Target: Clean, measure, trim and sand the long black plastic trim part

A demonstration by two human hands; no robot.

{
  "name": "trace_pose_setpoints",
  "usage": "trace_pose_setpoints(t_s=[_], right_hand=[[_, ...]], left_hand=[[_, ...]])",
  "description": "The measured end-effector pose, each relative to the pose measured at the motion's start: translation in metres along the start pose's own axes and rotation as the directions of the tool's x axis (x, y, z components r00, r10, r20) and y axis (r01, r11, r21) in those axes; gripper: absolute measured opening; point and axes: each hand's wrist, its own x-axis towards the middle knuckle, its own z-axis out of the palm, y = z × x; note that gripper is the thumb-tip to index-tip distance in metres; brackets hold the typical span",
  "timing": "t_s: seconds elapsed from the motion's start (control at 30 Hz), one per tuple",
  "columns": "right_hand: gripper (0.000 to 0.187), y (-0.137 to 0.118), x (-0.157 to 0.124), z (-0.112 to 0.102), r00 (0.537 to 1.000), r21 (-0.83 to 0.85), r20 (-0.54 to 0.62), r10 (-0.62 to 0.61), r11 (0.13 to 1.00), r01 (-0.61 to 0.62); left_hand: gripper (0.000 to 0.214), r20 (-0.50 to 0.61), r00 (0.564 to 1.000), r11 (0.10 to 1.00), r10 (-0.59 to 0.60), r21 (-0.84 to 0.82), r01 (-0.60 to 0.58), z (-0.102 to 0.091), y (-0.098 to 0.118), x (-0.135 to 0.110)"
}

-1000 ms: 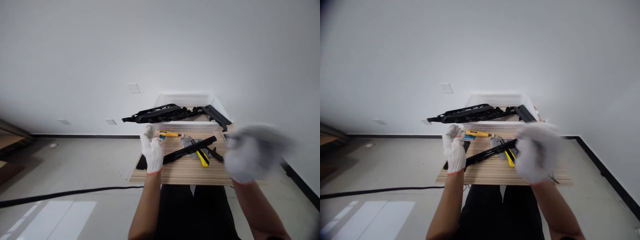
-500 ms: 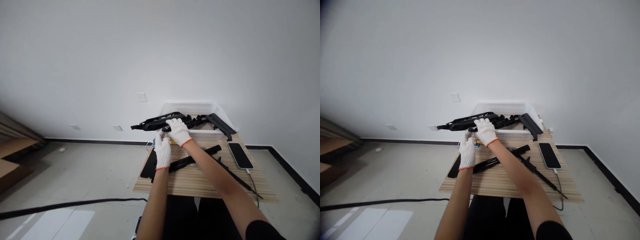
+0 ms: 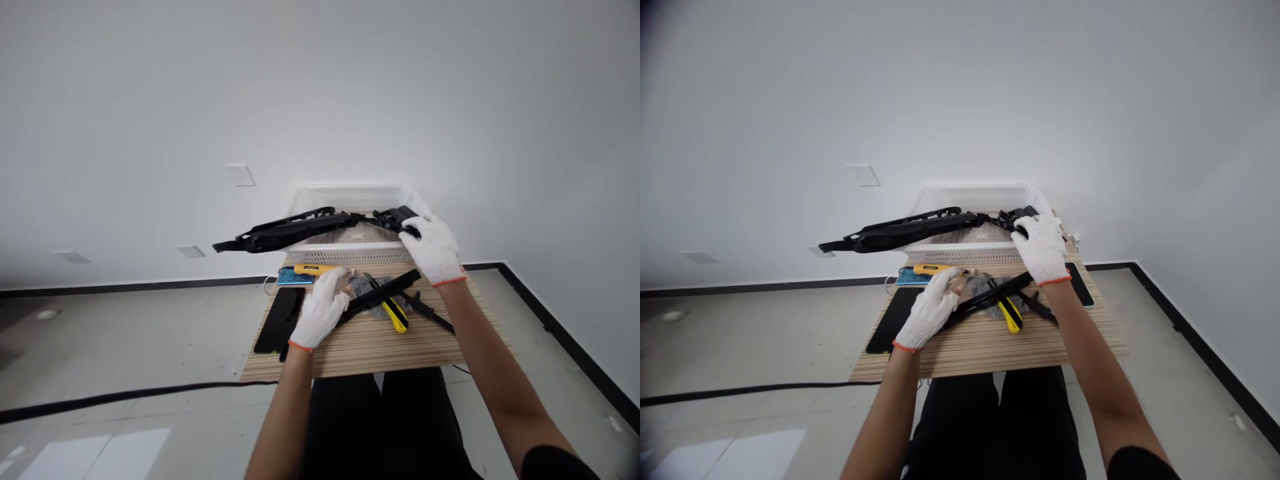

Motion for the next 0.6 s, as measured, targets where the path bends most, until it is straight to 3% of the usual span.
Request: trace_pose_setpoints(t_s=[0.13,0.23,0.3,0.37,0.43,0.5,0.6], right_hand=[[0.023,-0.007,0.000,0.003,1.000,-0.071,-0.011,-0.002,0.997,0.001],[0.024,-0.012,0.001,0.006,0.999,-0.108,-0.033,-0.001,0.994,-0.003],[0.025,-0.013,0.002,0.006,0.999,-0.093,-0.051,0.017,0.995,-0.021],[0.025,-0.013,0.002,0.006,0.996,-0.062,-0.076,0.049,0.997,-0.054],[0.025,-0.011,0.002,0.005,0.991,-0.034,-0.107,0.080,0.996,-0.084],[0.026,-0.008,0.002,0.004,0.987,-0.020,-0.134,0.084,0.996,-0.088],[0.025,-0.003,-0.001,0.003,0.985,-0.018,-0.166,0.042,0.999,-0.046]], left_hand=[[0.046,-0.105,0.981,0.984,0.162,0.088,-0.153,0.009,0.012,0.016],[0.044,-0.222,0.938,0.945,0.266,0.254,-0.208,-0.005,0.021,0.044],[0.044,-0.233,0.927,0.905,0.294,0.381,-0.191,-0.018,0.025,0.072],[0.044,-0.173,0.960,0.852,0.222,0.513,-0.105,-0.029,0.027,0.104],[0.044,-0.026,0.997,0.761,0.079,0.648,-0.044,-0.036,0.026,0.137],[0.043,0.138,0.987,0.698,-0.079,0.715,-0.045,-0.039,0.022,0.165],[0.035,0.256,0.948,0.704,-0.190,0.708,-0.050,-0.042,0.014,0.196]])
